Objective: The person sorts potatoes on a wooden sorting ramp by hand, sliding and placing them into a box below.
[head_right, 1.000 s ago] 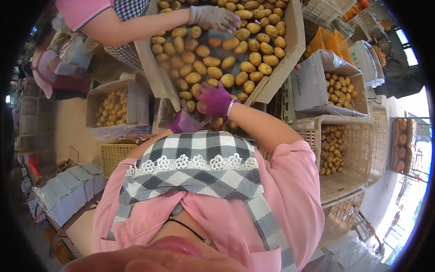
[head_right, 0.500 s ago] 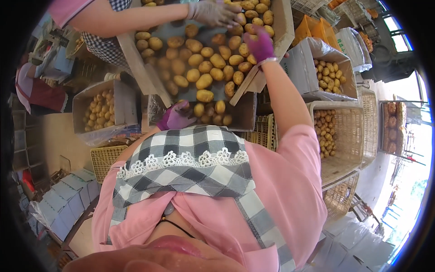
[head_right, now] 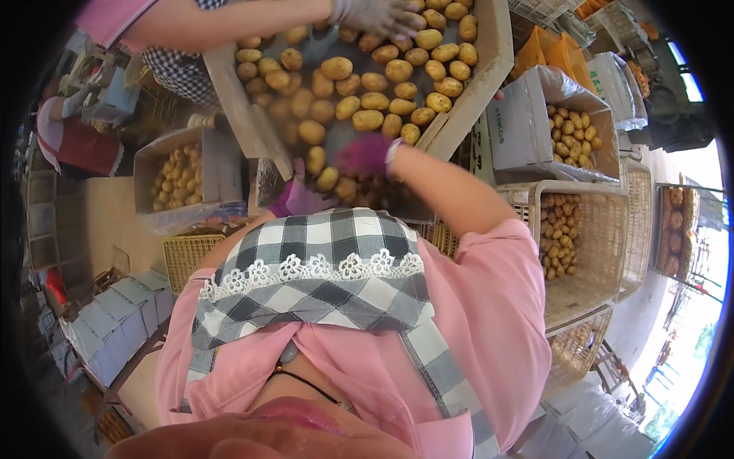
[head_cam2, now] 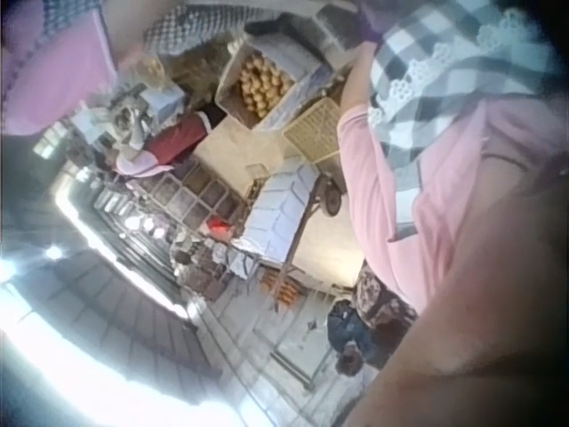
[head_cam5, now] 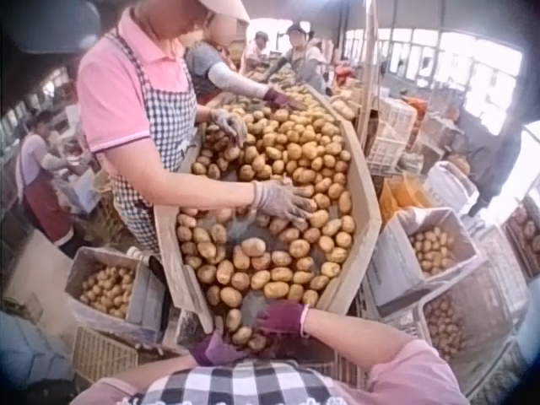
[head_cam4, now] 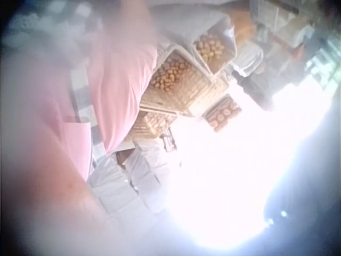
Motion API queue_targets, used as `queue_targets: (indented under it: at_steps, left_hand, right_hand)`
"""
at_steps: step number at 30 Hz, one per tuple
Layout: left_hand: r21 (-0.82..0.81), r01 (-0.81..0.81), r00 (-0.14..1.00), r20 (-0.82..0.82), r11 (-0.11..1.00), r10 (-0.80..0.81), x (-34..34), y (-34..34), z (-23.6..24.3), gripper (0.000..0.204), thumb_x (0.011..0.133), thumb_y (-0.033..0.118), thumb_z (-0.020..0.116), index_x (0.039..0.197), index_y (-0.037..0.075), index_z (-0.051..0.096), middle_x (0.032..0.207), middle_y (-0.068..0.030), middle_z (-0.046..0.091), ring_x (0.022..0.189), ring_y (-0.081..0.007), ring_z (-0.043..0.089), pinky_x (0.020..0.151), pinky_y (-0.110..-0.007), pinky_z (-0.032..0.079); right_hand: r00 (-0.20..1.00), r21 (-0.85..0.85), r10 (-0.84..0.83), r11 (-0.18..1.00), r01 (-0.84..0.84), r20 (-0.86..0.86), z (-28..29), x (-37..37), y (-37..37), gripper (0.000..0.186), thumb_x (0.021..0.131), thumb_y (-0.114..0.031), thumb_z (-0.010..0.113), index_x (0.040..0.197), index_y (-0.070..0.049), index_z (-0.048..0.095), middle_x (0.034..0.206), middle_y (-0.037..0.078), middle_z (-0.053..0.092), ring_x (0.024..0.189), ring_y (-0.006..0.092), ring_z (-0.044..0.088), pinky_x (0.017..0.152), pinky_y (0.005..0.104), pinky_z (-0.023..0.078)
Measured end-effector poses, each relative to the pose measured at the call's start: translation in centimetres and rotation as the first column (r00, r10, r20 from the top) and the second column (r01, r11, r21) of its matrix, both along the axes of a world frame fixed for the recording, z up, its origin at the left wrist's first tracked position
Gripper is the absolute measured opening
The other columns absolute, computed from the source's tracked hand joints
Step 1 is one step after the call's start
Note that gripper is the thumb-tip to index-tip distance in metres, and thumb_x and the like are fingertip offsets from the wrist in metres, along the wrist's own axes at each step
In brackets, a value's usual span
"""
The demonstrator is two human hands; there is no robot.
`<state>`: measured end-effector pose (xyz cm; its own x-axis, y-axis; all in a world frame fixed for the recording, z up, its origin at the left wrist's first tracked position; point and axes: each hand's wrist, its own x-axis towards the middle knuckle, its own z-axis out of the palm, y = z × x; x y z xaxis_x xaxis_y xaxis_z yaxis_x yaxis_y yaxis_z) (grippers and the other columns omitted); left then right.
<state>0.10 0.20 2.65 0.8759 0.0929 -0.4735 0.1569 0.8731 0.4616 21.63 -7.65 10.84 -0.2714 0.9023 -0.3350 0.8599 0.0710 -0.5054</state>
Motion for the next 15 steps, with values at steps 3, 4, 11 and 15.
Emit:
queue_targets:
  at_steps: [3,4,11,15]
  left_hand:
    - [-0.261,-0.071,0.992,-0.119,0.963,0.041,0.1,0.3,-0.2,0.097,0.074,0.071,0.056,0.143,0.012,0.024,0.143,-0.0127,0.032,0.135,-0.0277,0.028,0.108,-0.053,0.028]
    - [-0.263,-0.129,0.983,-0.158,0.956,0.09,0.5,0.0,0.6,0.098,0.072,0.071,0.058,0.143,0.013,0.023,0.144,-0.0134,0.031,0.135,-0.0283,0.027,0.109,-0.054,0.027]
    - [0.192,0.164,0.979,0.09,0.968,-0.184,0.5,0.5,-0.2,0.106,0.07,0.077,0.052,0.145,0.011,0.016,0.143,-0.0148,0.028,0.134,-0.0325,0.026,0.11,-0.056,0.024]
    - [0.973,0.225,0.92,-0.199,0.04,-0.338,0.8,0.6,-0.1,0.096,0.078,0.048,0.069,0.143,0.0,0.016,0.145,-0.0182,0.029,0.132,-0.0316,0.033,0.111,-0.039,0.026]
  right_hand:
    - [0.757,0.626,-0.526,0.753,0.203,0.387,-0.5,9.8,-1.5,0.036,0.083,-0.037,0.06,0.1,-0.006,0.058,0.091,0.019,0.065,0.088,0.033,0.065,0.071,0.0435,0.052]
    - [0.683,0.685,-0.729,0.526,0.503,0.058,0.1,12.1,-0.7,0.04,0.084,-0.038,0.058,0.111,-0.008,0.055,0.106,0.02,0.06,0.096,0.034,0.061,0.078,0.046,0.05]
    - [0.645,0.379,-0.705,0.706,0.598,0.295,-0.1,-4.2,4.4,0.084,0.078,-0.056,0.054,0.142,-0.01,0.026,0.142,0.025,0.032,0.132,0.0504,0.024,0.102,0.0699,0.02]
    - [0.902,0.314,-0.422,0.871,0.378,0.084,-0.6,-5.9,5.9,0.065,0.079,-0.043,0.057,0.134,-0.012,0.043,0.139,0.017,0.041,0.129,0.0401,0.034,0.103,0.0585,0.027]
